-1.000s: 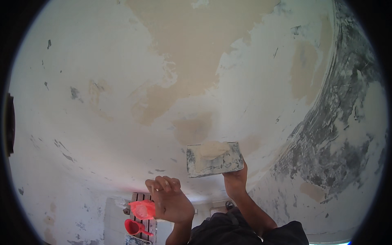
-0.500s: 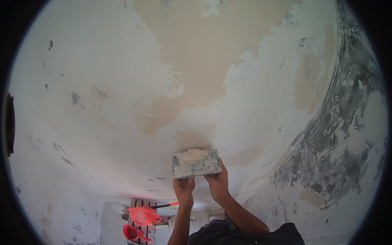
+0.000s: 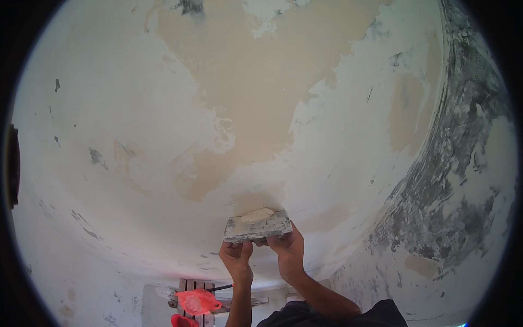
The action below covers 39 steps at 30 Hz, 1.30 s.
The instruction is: Apply plaster or joint compound to a wall and ceiling using a trowel and putty knife.
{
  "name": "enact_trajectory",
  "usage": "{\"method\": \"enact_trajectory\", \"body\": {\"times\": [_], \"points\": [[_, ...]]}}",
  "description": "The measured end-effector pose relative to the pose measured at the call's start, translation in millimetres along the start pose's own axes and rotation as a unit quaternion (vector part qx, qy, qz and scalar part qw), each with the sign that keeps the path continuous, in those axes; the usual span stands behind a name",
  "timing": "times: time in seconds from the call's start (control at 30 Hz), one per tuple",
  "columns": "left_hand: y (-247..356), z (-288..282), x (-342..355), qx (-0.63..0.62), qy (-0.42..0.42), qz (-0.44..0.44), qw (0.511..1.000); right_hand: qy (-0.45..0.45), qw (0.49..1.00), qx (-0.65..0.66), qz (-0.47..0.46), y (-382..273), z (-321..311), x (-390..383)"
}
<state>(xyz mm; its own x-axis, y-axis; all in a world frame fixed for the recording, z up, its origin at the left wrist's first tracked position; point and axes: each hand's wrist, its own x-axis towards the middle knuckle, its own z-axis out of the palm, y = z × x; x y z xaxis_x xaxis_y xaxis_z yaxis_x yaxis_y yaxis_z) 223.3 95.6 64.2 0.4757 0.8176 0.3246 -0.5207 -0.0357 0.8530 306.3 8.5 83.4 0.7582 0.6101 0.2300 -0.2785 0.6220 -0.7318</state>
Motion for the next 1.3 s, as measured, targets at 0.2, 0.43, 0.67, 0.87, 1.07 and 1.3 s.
{"method": "enact_trajectory", "body": {"times": [0.2, 0.43, 0.67, 0.87, 1.07, 1.3], "points": [[14.8, 9.3, 9.2, -0.006, 0.002, 0.026, 1.0, 0.008, 1.0, 0.01, -0.027, -9.5, 14.0, 7.7], [43.8, 37.3, 23.9, -0.029, 0.018, 0.061, 0.998, -0.018, 0.999, 0.023, -0.033, -41.1, 33.3, 17.8], [55.5, 45.1, 38.5, -0.038, 0.014, 0.128, 0.991, -0.056, 0.986, 0.053, -0.146, -53.3, 49.5, 33.5], [4.9, 3.7, -26.6, 0.145, 0.061, 0.153, 0.976, -0.011, 0.989, -0.057, -0.14, -23.6, -0.6, -25.5], [-10.4, 5.5, -45.3, 0.009, 0.045, -0.006, 0.999, 0.026, 0.999, -0.02, -0.031, -0.9, -21.3, -31.8], [-20.2, 6.0, -19.8, -0.01, 0.033, 0.025, 0.999, 0.029, 0.999, 0.032, 0.005, 12.7, -14.8, -11.7]]}}
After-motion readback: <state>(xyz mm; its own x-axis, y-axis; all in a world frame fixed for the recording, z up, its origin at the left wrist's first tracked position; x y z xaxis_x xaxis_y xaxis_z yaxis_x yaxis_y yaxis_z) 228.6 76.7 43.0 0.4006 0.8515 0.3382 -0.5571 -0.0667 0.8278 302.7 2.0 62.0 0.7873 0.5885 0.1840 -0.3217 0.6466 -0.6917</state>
